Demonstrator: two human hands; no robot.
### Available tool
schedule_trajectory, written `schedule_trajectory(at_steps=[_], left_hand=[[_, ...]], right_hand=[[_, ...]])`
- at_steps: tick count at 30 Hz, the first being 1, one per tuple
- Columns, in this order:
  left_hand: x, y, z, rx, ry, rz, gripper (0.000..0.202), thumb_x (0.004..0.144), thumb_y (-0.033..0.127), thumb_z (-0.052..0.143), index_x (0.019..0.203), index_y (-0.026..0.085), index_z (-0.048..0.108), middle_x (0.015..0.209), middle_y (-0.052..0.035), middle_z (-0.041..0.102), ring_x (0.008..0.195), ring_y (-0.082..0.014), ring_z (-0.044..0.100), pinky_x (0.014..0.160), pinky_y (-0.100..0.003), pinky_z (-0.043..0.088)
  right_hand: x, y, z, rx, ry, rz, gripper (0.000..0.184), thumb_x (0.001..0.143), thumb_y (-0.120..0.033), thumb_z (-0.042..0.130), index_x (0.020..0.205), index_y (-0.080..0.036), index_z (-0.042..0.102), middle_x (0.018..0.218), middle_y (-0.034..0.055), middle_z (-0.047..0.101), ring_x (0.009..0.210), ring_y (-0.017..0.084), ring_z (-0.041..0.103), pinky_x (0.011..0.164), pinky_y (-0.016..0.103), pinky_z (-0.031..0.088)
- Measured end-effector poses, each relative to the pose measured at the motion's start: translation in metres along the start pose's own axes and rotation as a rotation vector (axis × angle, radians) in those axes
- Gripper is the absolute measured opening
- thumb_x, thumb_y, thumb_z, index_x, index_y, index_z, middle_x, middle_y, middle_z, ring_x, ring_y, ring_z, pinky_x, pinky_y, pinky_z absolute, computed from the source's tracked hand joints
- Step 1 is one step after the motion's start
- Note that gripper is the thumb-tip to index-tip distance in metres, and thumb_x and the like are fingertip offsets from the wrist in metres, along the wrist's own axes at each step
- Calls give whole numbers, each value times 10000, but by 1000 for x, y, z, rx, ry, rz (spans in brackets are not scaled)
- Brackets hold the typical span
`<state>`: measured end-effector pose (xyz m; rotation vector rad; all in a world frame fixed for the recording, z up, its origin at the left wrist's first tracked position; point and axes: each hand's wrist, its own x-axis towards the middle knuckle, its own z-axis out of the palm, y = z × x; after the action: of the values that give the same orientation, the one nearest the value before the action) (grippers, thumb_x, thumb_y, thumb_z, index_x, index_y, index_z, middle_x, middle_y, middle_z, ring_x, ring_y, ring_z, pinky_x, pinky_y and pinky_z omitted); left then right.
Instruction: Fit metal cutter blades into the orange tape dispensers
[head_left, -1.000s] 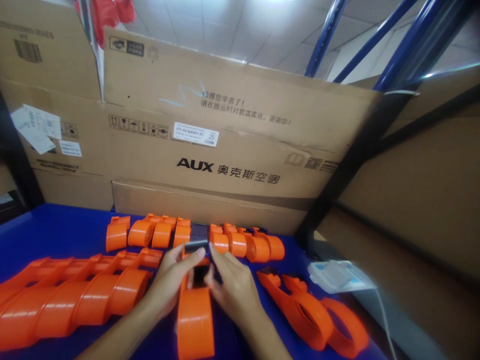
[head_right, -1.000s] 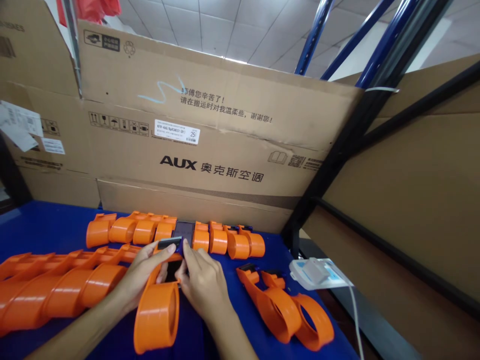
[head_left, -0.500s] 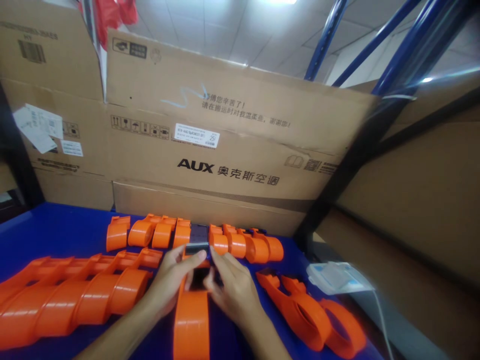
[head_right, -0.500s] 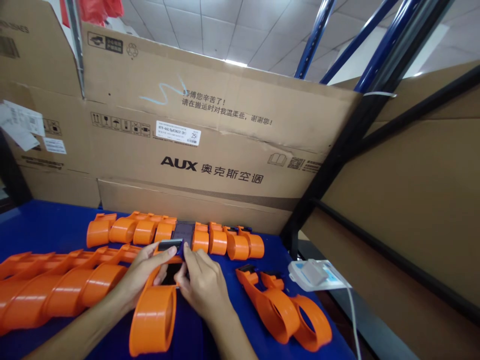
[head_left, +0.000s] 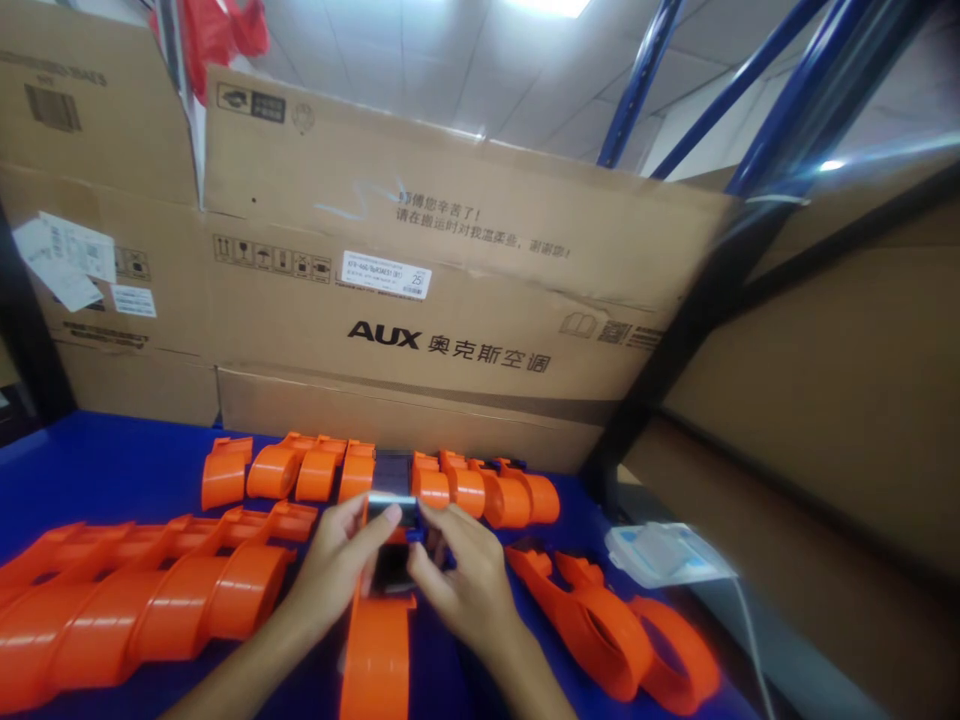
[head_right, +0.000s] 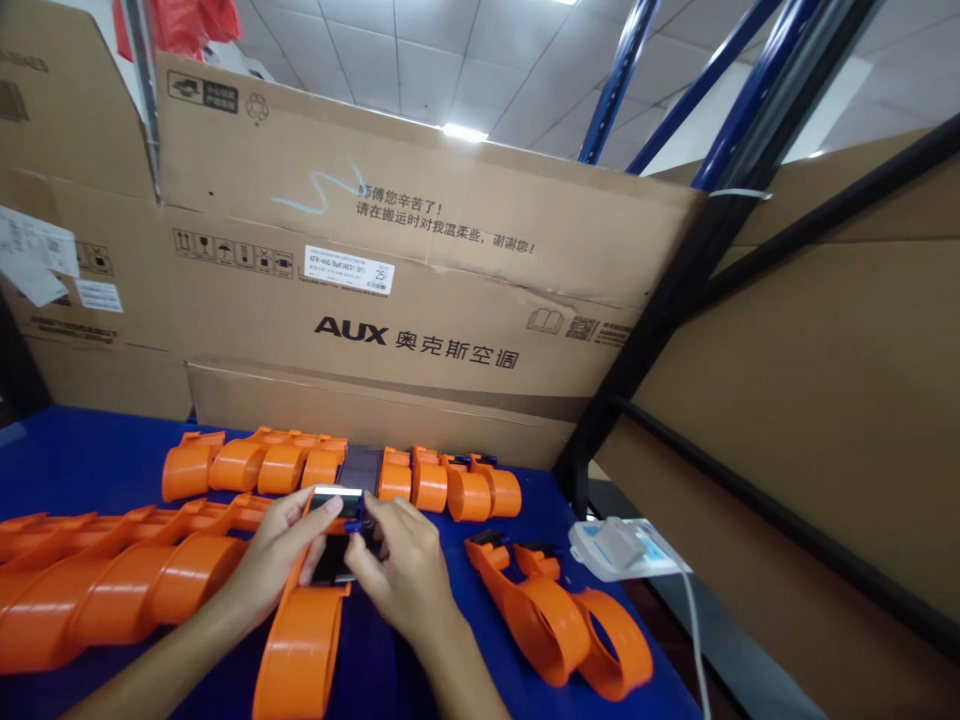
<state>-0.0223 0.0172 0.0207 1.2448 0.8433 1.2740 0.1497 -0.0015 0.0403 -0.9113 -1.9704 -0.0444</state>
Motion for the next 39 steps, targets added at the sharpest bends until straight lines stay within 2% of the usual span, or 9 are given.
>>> schedule_trajectory(at_steps=[5,9,15,17,20,23,28,31,39], left_hand=[[1,-2,-6,-106,-12,-34,350,890,519,646,791,188,598,368,89,411,319,-62,303,393,-215,203],[7,-7,-13,-121,11,-46,358,880,530,649,817,179,626,351,76,433,307,-71,315,390,-231,198],[6,-6,-12,-116,29,-60,357,868,528,661,817,175,640,374,63,467,327,-80,354,406,-228,254],[5,-4,-10,-122,35,-75,361,850,532,680,797,179,631,370,65,465,316,-79,347,393,-226,239],[3,-2,-7,-130,18,-102,360,828,530,707,808,178,637,364,68,467,306,-80,347,381,-221,231],[1,-1,-4,-131,-6,-101,356,821,526,718,836,178,646,363,76,456,304,-80,341,383,-217,257],[-2,1,-1,-72,-20,-80,365,835,526,705,923,174,663,381,90,437,309,-75,330,384,-210,270],[-1,-1,-1,-47,-16,-85,365,836,532,701,919,179,663,411,86,458,312,-67,337,378,-204,258],[0,4,-1,-43,-24,-74,371,835,548,693,887,182,662,409,90,452,311,-63,338,376,-203,237]], right_hand=[[6,-3,-14,109,82,176,217,945,-199,513,1057,-187,699,740,24,689,619,166,632,609,268,501],[11,9,-23,53,117,335,215,954,-241,502,971,-191,710,743,23,704,645,170,639,608,255,478],[10,29,-37,-166,-215,433,137,778,-144,586,802,-208,705,811,30,718,766,198,644,655,261,456],[7,30,-41,-208,-331,415,162,732,-119,604,782,-225,715,818,23,725,787,204,644,670,269,453],[4,29,-44,-216,-384,331,240,681,-77,624,813,-244,734,818,28,730,797,221,643,689,293,470],[6,27,-42,-182,-336,265,318,688,-52,624,914,-244,741,890,45,732,852,243,647,746,338,511],[14,14,-35,34,-132,193,317,886,-124,576,1158,-236,694,1042,69,718,953,233,658,877,397,538],[16,2,-30,170,-120,133,371,947,-190,588,1309,-260,627,1097,74,690,999,220,649,898,385,543],[14,-2,-22,186,-112,84,256,945,-223,628,1190,-253,699,1075,83,667,1013,221,648,887,380,551]])
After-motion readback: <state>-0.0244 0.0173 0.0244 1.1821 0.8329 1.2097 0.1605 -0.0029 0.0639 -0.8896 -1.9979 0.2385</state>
